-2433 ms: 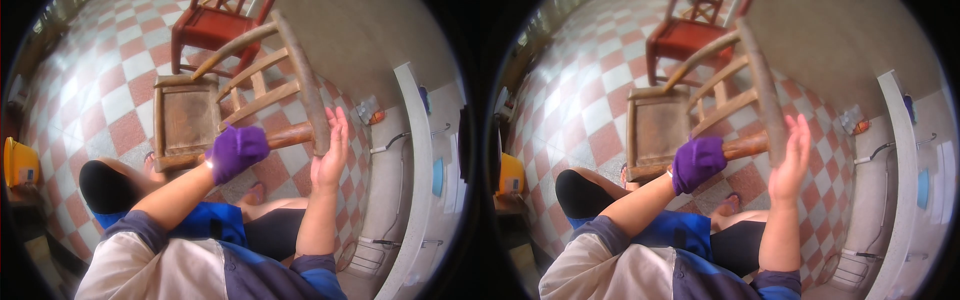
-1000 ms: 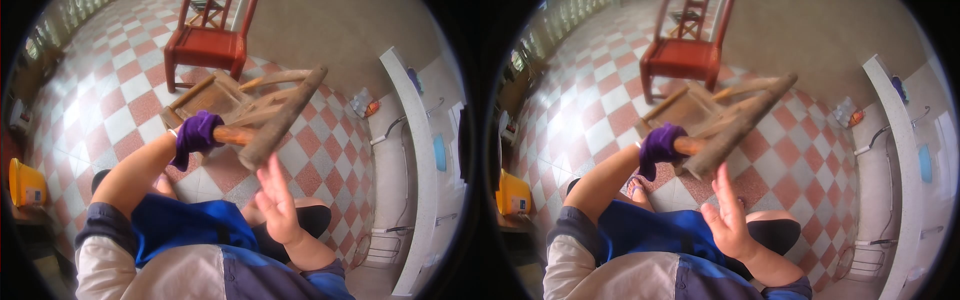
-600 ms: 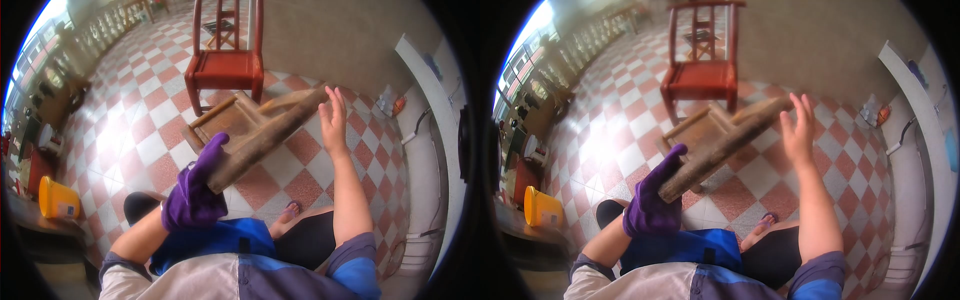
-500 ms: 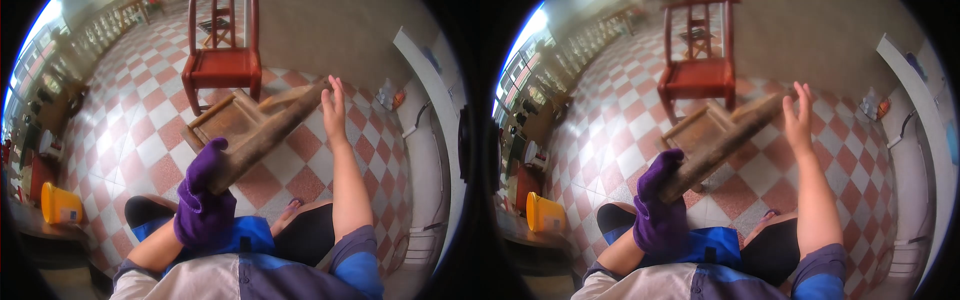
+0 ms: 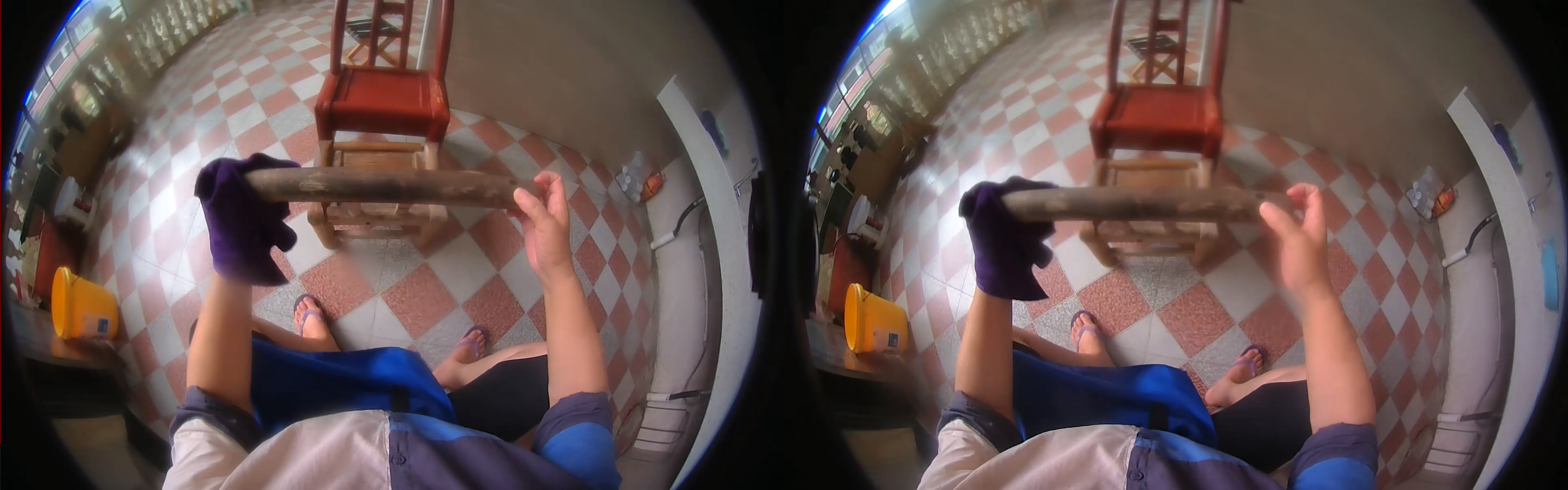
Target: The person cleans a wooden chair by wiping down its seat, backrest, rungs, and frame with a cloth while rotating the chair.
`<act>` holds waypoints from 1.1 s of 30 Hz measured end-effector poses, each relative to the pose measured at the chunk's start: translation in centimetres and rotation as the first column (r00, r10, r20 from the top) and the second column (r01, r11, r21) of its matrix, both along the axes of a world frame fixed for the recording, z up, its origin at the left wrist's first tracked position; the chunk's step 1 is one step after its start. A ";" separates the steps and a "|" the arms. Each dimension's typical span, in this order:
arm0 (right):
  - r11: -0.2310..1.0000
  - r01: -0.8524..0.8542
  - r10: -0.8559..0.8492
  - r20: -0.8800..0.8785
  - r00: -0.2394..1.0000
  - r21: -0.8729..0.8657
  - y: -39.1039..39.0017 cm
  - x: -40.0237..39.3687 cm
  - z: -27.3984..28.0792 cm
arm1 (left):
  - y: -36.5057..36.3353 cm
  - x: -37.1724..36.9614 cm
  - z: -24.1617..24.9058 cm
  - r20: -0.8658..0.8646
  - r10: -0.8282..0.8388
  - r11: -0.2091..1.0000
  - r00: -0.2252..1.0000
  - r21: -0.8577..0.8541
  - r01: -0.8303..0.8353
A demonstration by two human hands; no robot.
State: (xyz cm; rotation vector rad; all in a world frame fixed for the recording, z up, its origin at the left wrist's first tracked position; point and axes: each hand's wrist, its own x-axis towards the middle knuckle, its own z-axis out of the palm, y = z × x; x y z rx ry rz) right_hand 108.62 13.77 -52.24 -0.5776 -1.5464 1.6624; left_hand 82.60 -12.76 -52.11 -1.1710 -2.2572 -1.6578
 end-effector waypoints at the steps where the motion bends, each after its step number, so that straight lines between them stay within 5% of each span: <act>1: 0.999 -0.042 0.041 0.019 0.999 0.029 -1.2 -0.1 0.1 | 0.1 -0.9 0.7 -0.340 0.055 0.984 0.939 -0.142 -0.109; 2: 0.995 -0.069 0.065 0.054 0.996 0.070 -2.2 0.3 0.0 | 0.2 -1.7 1.3 -0.653 0.109 0.940 0.750 -0.177 -0.291; 3: 0.992 -0.079 0.072 0.078 0.994 0.094 -2.3 0.4 -0.3 | 0.3 -2.7 1.6 -0.627 0.076 0.964 0.776 -0.153 -0.218; 4: 0.989 -0.087 0.075 0.101 0.992 0.118 -2.0 0.7 -0.8 | 0.4 -2.3 1.7 -0.362 0.054 0.996 0.931 -0.048 -0.076; 6: 0.978 -0.084 0.052 0.170 0.984 0.193 -1.8 0.1 -0.9 | 0.9 -2.0 1.1 -0.077 -0.018 0.997 0.997 0.079 0.024; 7: 0.983 -0.052 0.029 0.127 0.991 0.176 -1.8 -0.1 -0.6 | 1.0 -2.2 0.6 -0.268 0.022 0.999 0.963 0.038 -0.012; 9: 0.989 0.005 -0.012 0.050 0.999 0.145 -1.6 -0.5 0.3 | 1.2 -3.2 -0.5 -0.736 0.142 0.973 0.662 -0.021 -0.231; 12: 0.991 -0.096 0.097 0.001 0.995 0.093 -0.7 0.1 -0.5 | 1.5 -3.1 -0.8 -0.810 0.106 0.955 0.576 -0.079 -0.287; 14: 0.991 -0.127 0.128 -0.029 0.991 0.049 -0.7 0.2 -0.7 | 1.6 -4.6 -1.4 -0.609 0.022 0.991 0.793 -0.093 -0.099; 17: 0.988 -0.153 0.154 -0.053 0.987 0.008 -0.6 0.4 -0.5 | 1.5 -6.0 1.4 -0.487 -0.196 0.969 0.851 -0.230 0.092; 19: 0.989 -0.150 0.150 -0.043 0.988 0.011 -0.9 0.3 -0.4 | 1.0 -5.4 4.2 -0.692 -0.374 0.854 0.618 -0.517 -0.061; 23: 0.992 -0.118 0.116 -0.043 0.992 -0.035 -1.5 0.0 0.0 | 3.6 -2.7 3.4 -0.694 -0.199 0.631 0.692 -0.631 -0.451; 25: 0.993 -0.110 0.109 -0.043 0.993 -0.036 -1.7 0.0 0.1 | 3.4 -3.1 0.0 -0.730 -0.042 0.904 0.682 -0.319 -0.286; 29: 0.990 -0.138 0.137 -0.038 0.990 -0.029 -1.6 0.1 0.0 | 3.5 -4.8 -0.6 -0.775 -0.049 0.966 0.631 -0.198 -0.169; 31: 0.987 -0.155 0.153 -0.050 0.987 -0.045 -1.6 0.1 0.1 | 3.1 -5.6 -1.0 -0.809 -0.113 0.940 0.577 -0.276 -0.202; 33: 0.985 -0.165 0.162 -0.063 0.985 -0.041 -1.4 -0.3 0.2 | 2.6 -5.9 1.8 -0.720 -0.284 0.808 0.633 -0.535 -0.246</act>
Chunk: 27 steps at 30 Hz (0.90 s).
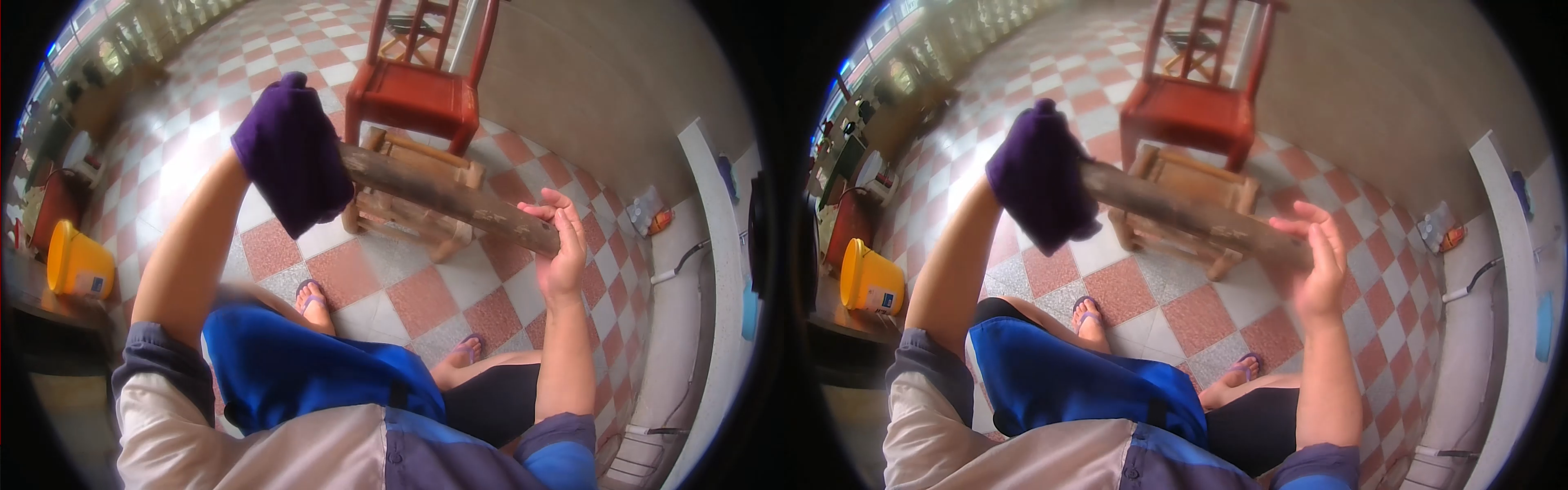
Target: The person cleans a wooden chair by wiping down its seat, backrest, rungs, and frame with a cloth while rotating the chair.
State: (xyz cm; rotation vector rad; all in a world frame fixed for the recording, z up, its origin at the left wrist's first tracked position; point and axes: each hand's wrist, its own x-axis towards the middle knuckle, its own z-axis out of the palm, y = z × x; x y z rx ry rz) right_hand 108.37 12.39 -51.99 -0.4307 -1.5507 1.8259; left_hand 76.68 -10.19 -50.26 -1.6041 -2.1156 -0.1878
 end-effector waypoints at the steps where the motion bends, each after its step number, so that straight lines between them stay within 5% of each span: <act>1: 1.000 0.004 -0.004 0.002 1.000 0.011 0.0 0.2 -0.1 | 0.0 -0.5 1.5 0.068 0.043 0.981 0.997 -0.190 -0.029; 2: 1.000 0.010 -0.010 0.004 1.000 0.023 0.0 0.3 -0.3 | 0.0 -0.9 3.0 0.123 0.097 0.929 0.988 -0.367 -0.046; 4: 0.998 0.050 -0.051 0.008 0.999 0.037 0.1 0.2 -0.5 | -1.7 -4.4 -3.0 -0.009 -0.071 0.997 0.997 0.004 0.071; 6: 0.998 0.061 -0.061 -0.002 0.998 0.032 0.1 0.4 -0.7 | -2.1 -3.5 -4.0 -0.127 0.054 0.983 0.990 0.180 -0.030; 7: 0.996 0.063 -0.063 -0.002 0.998 0.059 0.3 0.3 -0.8 | -1.0 -1.5 -4.3 0.135 0.025 0.956 0.990 0.286 -0.063; 9: 0.995 0.070 -0.071 0.011 0.997 0.074 0.2 0.3 -0.9 | 1.2 2.6 -5.1 0.557 -0.204 0.811 0.805 0.557 -0.179; 11: 0.994 0.091 -0.091 0.009 0.996 0.063 0.3 0.3 -0.9 | 1.7 4.9 -4.0 0.393 -0.084 0.826 0.915 0.541 -0.157; 12: 0.994 0.093 -0.093 -0.003 0.996 0.057 0.2 0.3 -1.0 | 2.0 5.4 -3.8 0.161 -0.080 0.756 0.984 0.653 -0.045; 14: 0.994 0.092 -0.091 -0.020 0.996 0.052 0.2 0.2 -0.9 | 2.3 7.1 -3.1 0.121 0.022 0.773 0.992 0.628 -0.094; 20: 0.995 0.073 -0.072 -0.010 0.997 0.064 0.1 0.1 -0.5 | -0.1 2.4 -2.9 -0.032 -0.275 0.844 0.961 0.471 0.257; 22: 0.997 0.061 -0.061 0.000 0.998 0.057 0.0 0.3 -0.4 | -1.6 0.0 -3.4 0.080 -0.170 0.874 0.982 0.473 0.112; 23: 0.997 0.043 -0.043 0.002 0.999 0.061 -0.1 0.4 -0.3 | -2.4 0.3 -2.2 0.328 -0.025 0.953 0.944 0.292 -0.076; 27: 0.997 0.025 -0.027 0.019 0.999 0.080 -0.8 0.2 -0.4 | 0.1 2.3 -3.1 0.107 -0.066 0.859 0.992 0.513 0.002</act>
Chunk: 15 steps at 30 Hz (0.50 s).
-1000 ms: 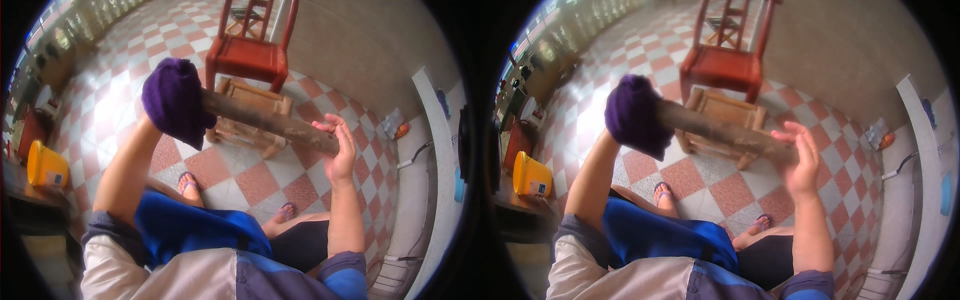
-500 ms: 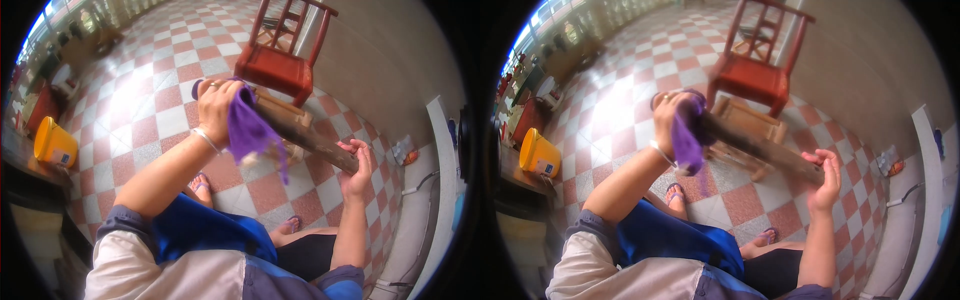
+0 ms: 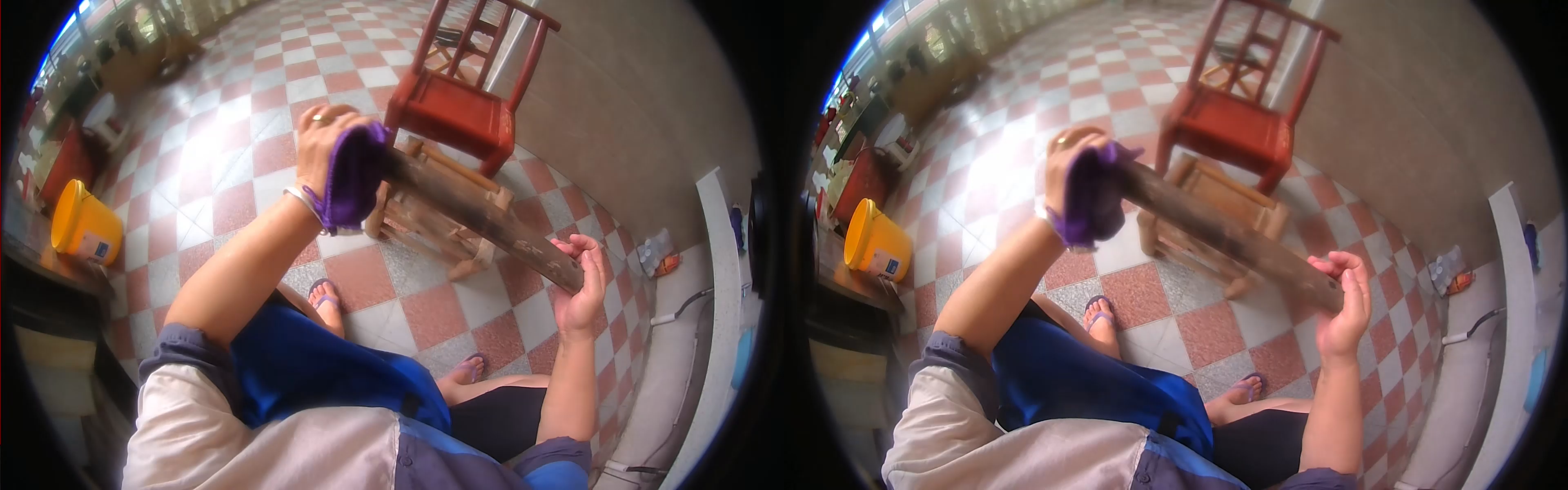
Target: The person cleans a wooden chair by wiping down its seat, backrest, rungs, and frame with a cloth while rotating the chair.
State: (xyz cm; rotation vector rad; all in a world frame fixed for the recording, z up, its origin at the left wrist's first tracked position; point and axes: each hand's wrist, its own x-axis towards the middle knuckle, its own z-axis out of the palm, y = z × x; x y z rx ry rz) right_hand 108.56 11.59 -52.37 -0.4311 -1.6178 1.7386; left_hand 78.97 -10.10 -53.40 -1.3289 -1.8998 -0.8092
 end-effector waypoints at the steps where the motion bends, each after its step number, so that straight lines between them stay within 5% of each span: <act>1: 1.000 -0.006 0.006 0.008 1.000 0.012 0.0 -0.2 0.0 | 1.2 0.7 -0.3 -0.118 -0.019 0.995 0.993 0.096 0.031; 3: 1.000 -0.014 0.014 0.010 1.000 0.002 -0.2 -0.3 0.0 | 3.9 5.9 1.2 -0.002 -0.102 0.993 0.995 -0.064 0.101; 6: 0.998 0.057 -0.058 -0.033 0.998 -0.036 1.0 0.6 -1.6 | 11.2 16.6 0.8 -0.005 -0.457 0.880 0.890 -0.146 0.451; 8: 0.983 0.120 -0.115 0.046 0.992 -0.141 1.1 0.6 -1.1 | 13.3 19.9 1.4 0.024 -0.454 0.891 0.891 0.048 0.452; 11: 0.948 0.252 -0.262 -0.026 0.965 -0.193 0.5 0.3 -0.5 | 13.7 19.7 1.0 -0.005 -0.496 0.866 0.869 -0.074 0.494; 15: 0.988 0.152 -0.153 -0.024 0.988 -0.034 1.9 1.0 -0.9 | 11.6 16.8 0.9 -0.087 -0.487 0.873 0.869 -0.059 0.484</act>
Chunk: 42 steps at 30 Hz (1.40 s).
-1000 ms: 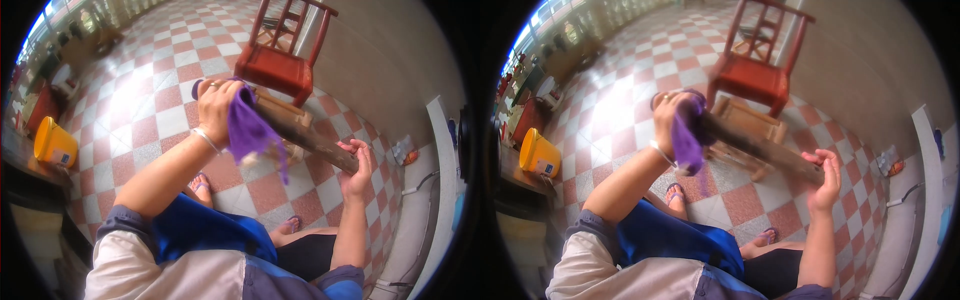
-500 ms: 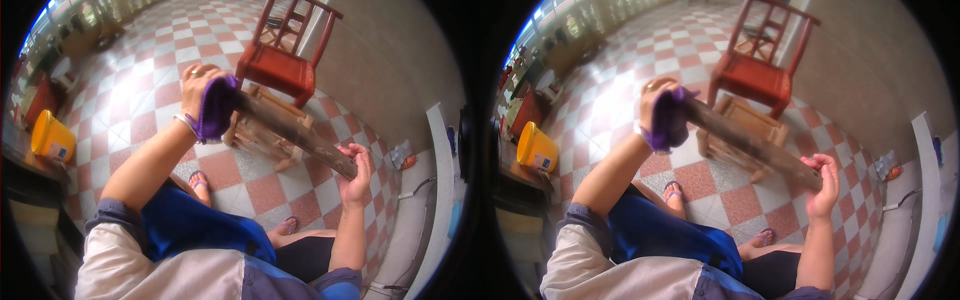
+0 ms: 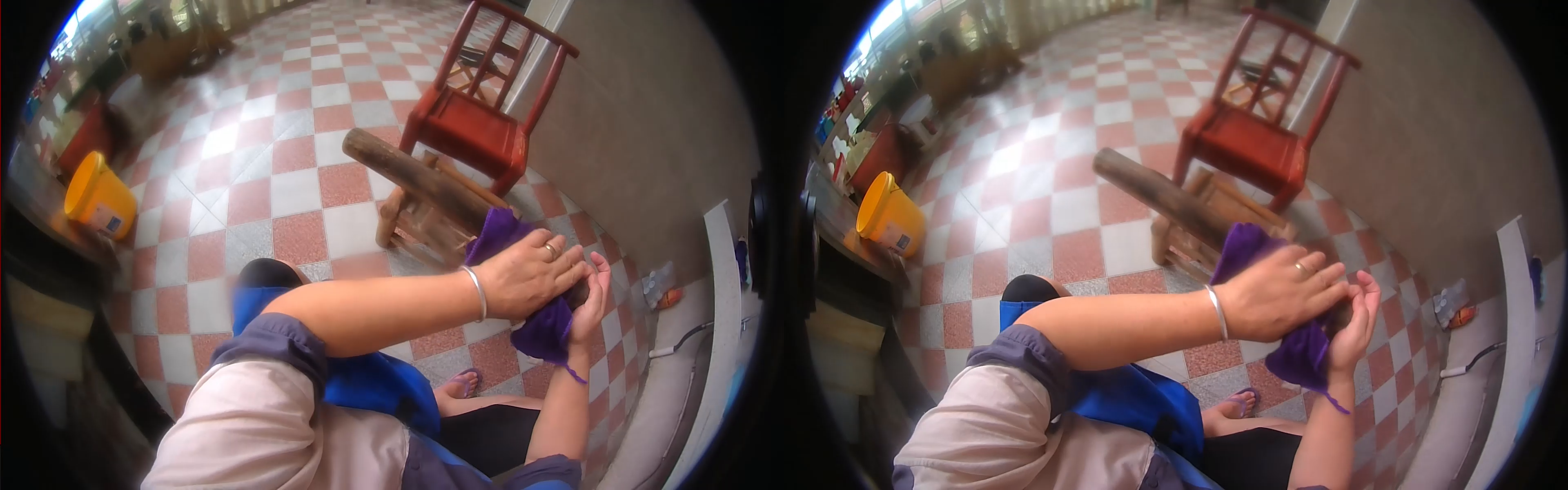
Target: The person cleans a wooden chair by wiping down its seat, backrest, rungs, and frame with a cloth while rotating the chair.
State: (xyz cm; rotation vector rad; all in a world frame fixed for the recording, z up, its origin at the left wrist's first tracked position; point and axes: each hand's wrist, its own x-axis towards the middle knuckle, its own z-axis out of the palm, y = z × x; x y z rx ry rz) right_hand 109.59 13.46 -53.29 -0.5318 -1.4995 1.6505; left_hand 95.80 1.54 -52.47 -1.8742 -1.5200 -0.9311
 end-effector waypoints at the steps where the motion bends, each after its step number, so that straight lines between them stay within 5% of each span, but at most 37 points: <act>1: 0.998 -0.040 0.041 -0.020 0.999 0.058 0.2 0.2 -0.3 | -1.0 -1.1 0.0 0.003 0.024 0.999 1.000 -0.032 -0.024; 8: 0.997 -0.076 0.072 -0.131 0.989 -0.029 -0.9 -0.7 -0.2 | -9.8 -12.2 0.5 -0.010 0.464 0.876 0.886 -0.142 -0.461; 10: 0.998 -0.062 0.063 -0.080 0.995 0.007 -1.0 -1.3 -0.4 | -10.6 -14.6 -0.3 -0.131 0.554 0.815 0.822 -0.116 -0.568; 12: 0.998 -0.057 0.054 -0.094 0.994 -0.039 -1.2 -1.5 -0.5 | -8.3 -11.5 -0.5 0.125 0.576 0.805 0.808 -0.259 -0.534; 13: 0.998 -0.052 0.049 -0.094 0.994 -0.030 -1.2 -1.6 -0.7 | -6.0 -9.1 -0.8 -0.061 0.549 0.817 0.834 -0.175 -0.550; 16: 0.996 -0.025 0.014 -0.128 0.992 -0.087 -0.9 -1.4 -0.9 | 0.5 0.1 0.3 0.049 0.231 0.973 0.972 -0.027 -0.229; 18: 0.977 -0.015 -0.031 -0.210 0.977 -0.213 -0.4 -1.1 -0.8 | 3.1 4.3 1.0 0.194 0.146 0.984 0.970 0.072 -0.163; 22: 0.996 0.075 -0.064 -0.228 0.971 0.039 2.9 0.4 -2.2 | 3.5 4.6 1.0 0.098 0.106 0.994 0.990 -0.019 -0.104; 25: 0.771 0.247 -0.221 -0.117 0.968 0.587 0.5 1.1 0.3 | 2.5 3.2 0.8 0.073 -0.005 0.999 0.997 -0.052 0.009; 27: 0.365 0.069 -0.231 0.018 0.973 0.929 -1.8 0.9 1.9 | 1.2 1.8 0.9 0.086 -0.103 0.992 0.991 -0.069 0.109; 28: 0.143 -0.041 -0.310 0.084 0.947 0.989 -2.7 0.7 2.2 | 0.1 1.2 0.8 0.096 -0.158 0.982 0.983 -0.085 0.166; 31: -0.038 -0.139 -0.513 0.100 0.853 0.990 -3.1 0.5 1.6 | -5.0 -1.9 1.9 -0.053 -0.127 0.945 0.990 -0.309 0.105; 34: -0.023 -0.092 -0.530 0.066 0.846 0.995 -2.7 0.1 1.4 | -10.3 -6.7 2.2 0.106 0.168 0.983 0.980 0.061 -0.175; 35: -0.019 -0.079 -0.514 0.059 0.856 0.997 -2.7 0.1 1.4 | -11.3 -9.1 1.0 0.324 0.192 0.920 0.926 0.268 -0.285; 36: -0.018 -0.066 -0.496 0.049 0.867 0.998 -2.7 0.0 1.5 | -12.6 -11.2 0.0 0.565 0.171 0.878 0.807 0.284 -0.385; 37: -0.001 -0.047 -0.478 0.041 0.877 0.999 -2.6 0.0 1.8 | -12.8 -12.7 -1.0 0.834 0.010 0.844 0.552 0.289 -0.452; 38: -0.009 -0.024 -0.476 0.017 0.879 1.000 -2.4 -0.2 1.9 | -13.4 -14.4 -2.1 0.954 -0.193 0.868 0.228 0.274 -0.414; 40: -0.028 0.007 -0.468 -0.019 0.883 1.000 -1.7 -0.5 1.7 | -13.7 -17.1 -5.7 0.938 -0.242 0.969 -0.247 0.247 -0.008; 42: 0.111 0.042 -0.506 0.020 0.862 0.993 0.0 -0.4 1.6 | -12.6 -15.8 -5.3 1.000 0.017 0.980 -0.016 -0.013 0.199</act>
